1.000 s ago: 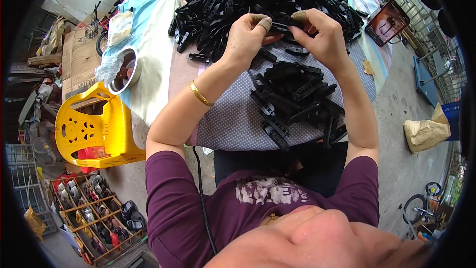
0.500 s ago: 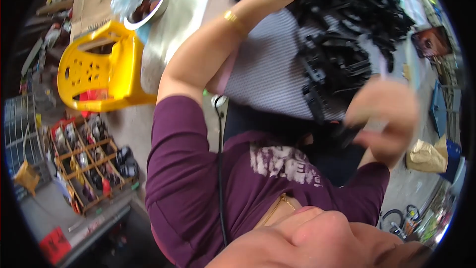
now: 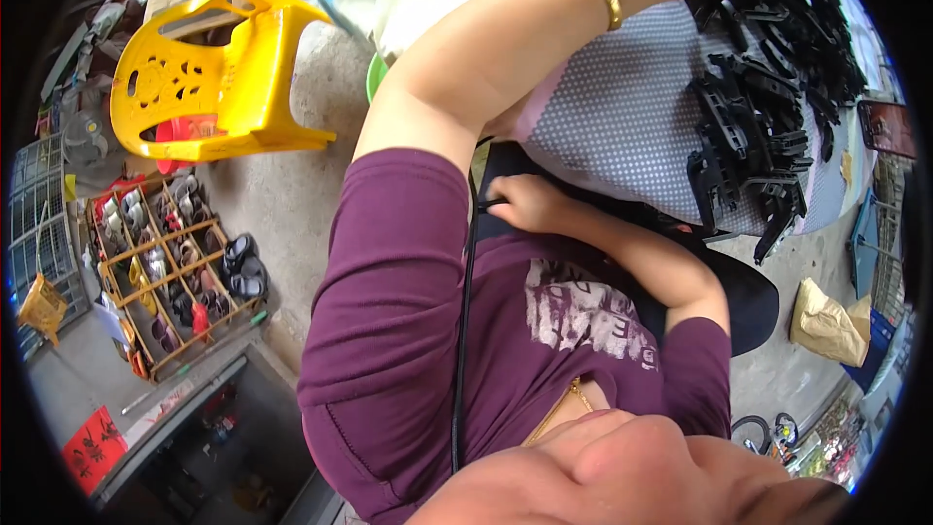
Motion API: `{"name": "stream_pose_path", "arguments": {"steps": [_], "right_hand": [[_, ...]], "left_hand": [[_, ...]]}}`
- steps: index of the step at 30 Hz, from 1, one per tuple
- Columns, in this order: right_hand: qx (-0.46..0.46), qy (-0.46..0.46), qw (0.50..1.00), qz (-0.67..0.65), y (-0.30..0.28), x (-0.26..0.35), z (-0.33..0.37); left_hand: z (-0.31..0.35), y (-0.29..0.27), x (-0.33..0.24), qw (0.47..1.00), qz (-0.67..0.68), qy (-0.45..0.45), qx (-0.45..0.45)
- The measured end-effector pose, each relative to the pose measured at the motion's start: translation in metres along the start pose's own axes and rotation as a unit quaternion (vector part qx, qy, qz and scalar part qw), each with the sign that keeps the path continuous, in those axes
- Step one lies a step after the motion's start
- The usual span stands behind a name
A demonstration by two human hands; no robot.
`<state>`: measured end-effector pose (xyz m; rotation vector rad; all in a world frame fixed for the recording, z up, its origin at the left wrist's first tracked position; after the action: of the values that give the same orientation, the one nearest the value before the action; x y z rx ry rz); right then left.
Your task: Assembling small black plastic components by hand.
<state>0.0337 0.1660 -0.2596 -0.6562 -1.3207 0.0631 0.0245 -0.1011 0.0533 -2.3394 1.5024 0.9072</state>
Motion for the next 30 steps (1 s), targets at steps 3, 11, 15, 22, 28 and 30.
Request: {"name": "stream_pose_path", "arguments": {"steps": [3,11,15,22,28,30], "right_hand": [[-0.067,-0.001,0.997,-0.050,0.057,-0.011,-0.081],[0.086,-0.131,0.965,0.210,0.018,0.053,-0.014],[0.293,-0.111,0.924,0.220,-0.044,0.092,0.089],[-0.350,-0.094,0.897,0.252,-0.350,0.166,0.132],[-0.294,-0.048,0.942,0.156,-0.363,0.087,0.109],[-0.297,-0.062,0.938,0.166,-0.361,0.086,0.115]], "left_hand": [[-0.001,-0.024,-0.007,0.998,-0.049,-0.042,0.023],[0.003,-0.015,0.012,0.979,-0.093,-0.176,0.042],[0.011,-0.007,0.032,0.959,-0.014,-0.279,0.040],[0.033,0.002,0.036,0.911,0.110,-0.384,0.099],[0.102,-0.002,0.004,0.920,0.010,-0.331,0.212],[0.115,-0.003,-0.014,0.898,0.056,-0.396,0.184]]}}
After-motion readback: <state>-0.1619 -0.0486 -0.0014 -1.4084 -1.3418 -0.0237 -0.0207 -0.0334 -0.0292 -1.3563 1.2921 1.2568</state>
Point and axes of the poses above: each hand's wrist, its own z-axis away from the middle knuckle, its own y-axis out of the palm, x = y × z, the point moved 10 cm from there along -z, towards the middle knuckle, and after that the axes turned 10 degrees about -x, right-handed, at the moved point
